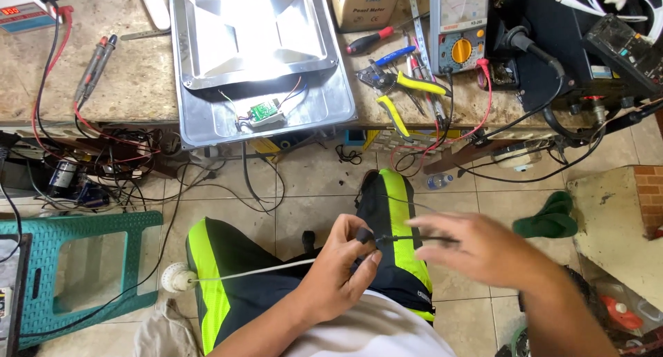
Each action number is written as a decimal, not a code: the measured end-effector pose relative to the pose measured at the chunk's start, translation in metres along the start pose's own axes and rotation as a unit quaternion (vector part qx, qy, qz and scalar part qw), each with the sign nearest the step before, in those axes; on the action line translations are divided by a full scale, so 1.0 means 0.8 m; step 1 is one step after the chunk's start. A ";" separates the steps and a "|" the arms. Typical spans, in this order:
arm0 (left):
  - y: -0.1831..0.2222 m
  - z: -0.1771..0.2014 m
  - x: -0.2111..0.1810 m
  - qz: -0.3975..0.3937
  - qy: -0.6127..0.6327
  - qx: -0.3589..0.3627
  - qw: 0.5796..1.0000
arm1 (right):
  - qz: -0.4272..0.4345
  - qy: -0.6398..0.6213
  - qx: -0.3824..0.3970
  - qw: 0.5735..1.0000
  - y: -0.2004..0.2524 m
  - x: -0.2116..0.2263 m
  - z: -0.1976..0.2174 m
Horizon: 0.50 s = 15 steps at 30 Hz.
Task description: The person is splicing two electrical wires together by twisting the ends and insulating the joint with black electrical tape at a repair bench.
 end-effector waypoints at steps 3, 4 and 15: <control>-0.004 0.004 -0.010 -0.022 -0.032 0.010 0.999 | 0.203 -0.075 -0.077 0.973 -0.013 0.062 -0.009; -0.004 0.007 -0.012 -0.022 -0.034 0.010 0.999 | 0.204 -0.076 -0.077 0.973 -0.020 0.064 -0.013; 0.007 0.020 -0.043 -0.126 -0.114 -0.056 0.984 | 0.441 -0.140 -0.210 0.861 -0.020 0.137 0.007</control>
Point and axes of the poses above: each hand's wrist, its own y-axis away from the middle knuckle, its own z-axis out of the back of the hand, x = y × z, the point moved 9 cm from there along -y, towards the middle knuckle, and after that the axes turned 5 degrees about z, right-handed, at the moved point
